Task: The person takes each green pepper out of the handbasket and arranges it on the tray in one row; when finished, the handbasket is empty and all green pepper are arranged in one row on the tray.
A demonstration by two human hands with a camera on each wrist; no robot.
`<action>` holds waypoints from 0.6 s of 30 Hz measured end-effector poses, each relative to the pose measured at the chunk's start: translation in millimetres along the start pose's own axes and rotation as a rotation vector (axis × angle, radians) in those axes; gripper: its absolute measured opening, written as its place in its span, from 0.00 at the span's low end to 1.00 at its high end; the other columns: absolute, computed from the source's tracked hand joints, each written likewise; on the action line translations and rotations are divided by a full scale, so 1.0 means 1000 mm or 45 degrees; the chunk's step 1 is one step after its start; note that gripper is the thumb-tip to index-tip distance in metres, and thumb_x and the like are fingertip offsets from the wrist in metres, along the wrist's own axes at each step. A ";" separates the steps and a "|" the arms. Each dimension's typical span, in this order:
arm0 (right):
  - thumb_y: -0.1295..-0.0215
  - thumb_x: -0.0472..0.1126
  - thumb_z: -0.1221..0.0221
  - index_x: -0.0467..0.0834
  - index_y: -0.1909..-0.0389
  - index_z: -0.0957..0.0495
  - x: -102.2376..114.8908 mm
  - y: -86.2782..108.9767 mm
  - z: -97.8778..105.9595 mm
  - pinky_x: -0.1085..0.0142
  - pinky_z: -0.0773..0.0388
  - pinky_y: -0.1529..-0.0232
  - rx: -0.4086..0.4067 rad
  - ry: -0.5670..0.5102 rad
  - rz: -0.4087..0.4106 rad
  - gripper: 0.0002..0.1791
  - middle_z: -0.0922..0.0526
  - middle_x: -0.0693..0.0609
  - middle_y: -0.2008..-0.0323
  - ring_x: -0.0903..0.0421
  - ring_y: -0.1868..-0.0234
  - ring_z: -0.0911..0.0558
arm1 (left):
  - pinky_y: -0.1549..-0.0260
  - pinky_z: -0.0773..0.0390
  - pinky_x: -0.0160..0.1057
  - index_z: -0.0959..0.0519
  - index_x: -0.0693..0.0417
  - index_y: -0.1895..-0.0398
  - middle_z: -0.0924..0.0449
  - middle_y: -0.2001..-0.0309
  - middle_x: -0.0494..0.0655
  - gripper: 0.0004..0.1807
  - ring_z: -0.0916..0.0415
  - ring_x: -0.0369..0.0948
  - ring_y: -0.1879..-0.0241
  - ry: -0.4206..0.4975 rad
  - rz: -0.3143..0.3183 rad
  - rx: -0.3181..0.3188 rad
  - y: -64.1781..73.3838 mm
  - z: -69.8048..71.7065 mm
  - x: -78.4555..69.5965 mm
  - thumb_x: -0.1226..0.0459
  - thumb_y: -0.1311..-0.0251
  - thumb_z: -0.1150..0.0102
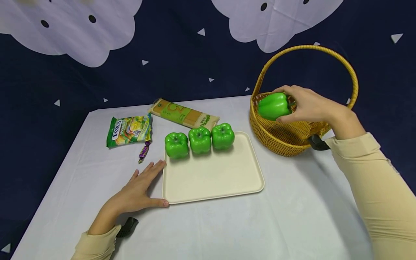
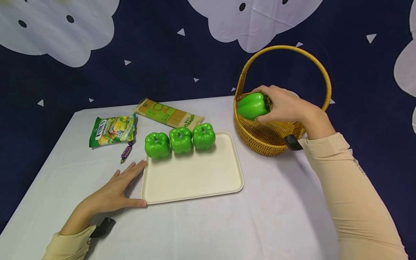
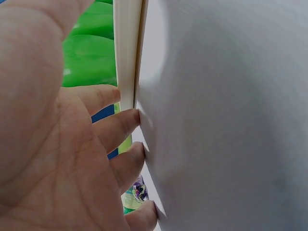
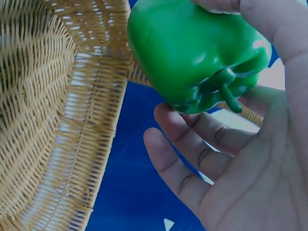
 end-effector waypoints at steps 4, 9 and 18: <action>0.40 0.51 0.22 0.48 0.19 0.37 0.011 0.000 -0.001 0.48 0.20 0.48 -0.009 -0.021 0.038 0.51 0.25 0.38 0.37 0.43 0.44 0.22 | 0.24 0.62 0.82 0.48 0.49 0.12 0.49 0.13 0.57 0.73 0.56 0.66 0.14 -0.004 0.002 0.001 0.000 0.000 0.000 0.33 0.57 0.19; 0.43 0.51 0.20 0.45 0.25 0.36 0.022 -0.002 -0.005 0.45 0.17 0.44 -0.025 -0.039 0.075 0.50 0.22 0.39 0.37 0.43 0.44 0.19 | 0.24 0.61 0.82 0.48 0.49 0.12 0.48 0.13 0.57 0.73 0.55 0.66 0.14 -0.012 0.002 0.003 0.000 -0.001 0.000 0.33 0.57 0.19; 0.43 0.49 0.20 0.43 0.27 0.30 0.042 -0.007 -0.018 0.44 0.18 0.39 0.018 -0.058 0.188 0.45 0.20 0.42 0.39 0.45 0.42 0.20 | 0.23 0.62 0.81 0.48 0.48 0.11 0.49 0.12 0.56 0.73 0.56 0.66 0.14 -0.009 0.009 0.006 0.000 -0.001 0.001 0.33 0.57 0.19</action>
Point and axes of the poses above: each hand's wrist, its own y-axis away from the middle knuckle, its own z-axis out of the back of the hand, x = y × z, the point moved 5 cm from there along -y, towards the middle knuckle
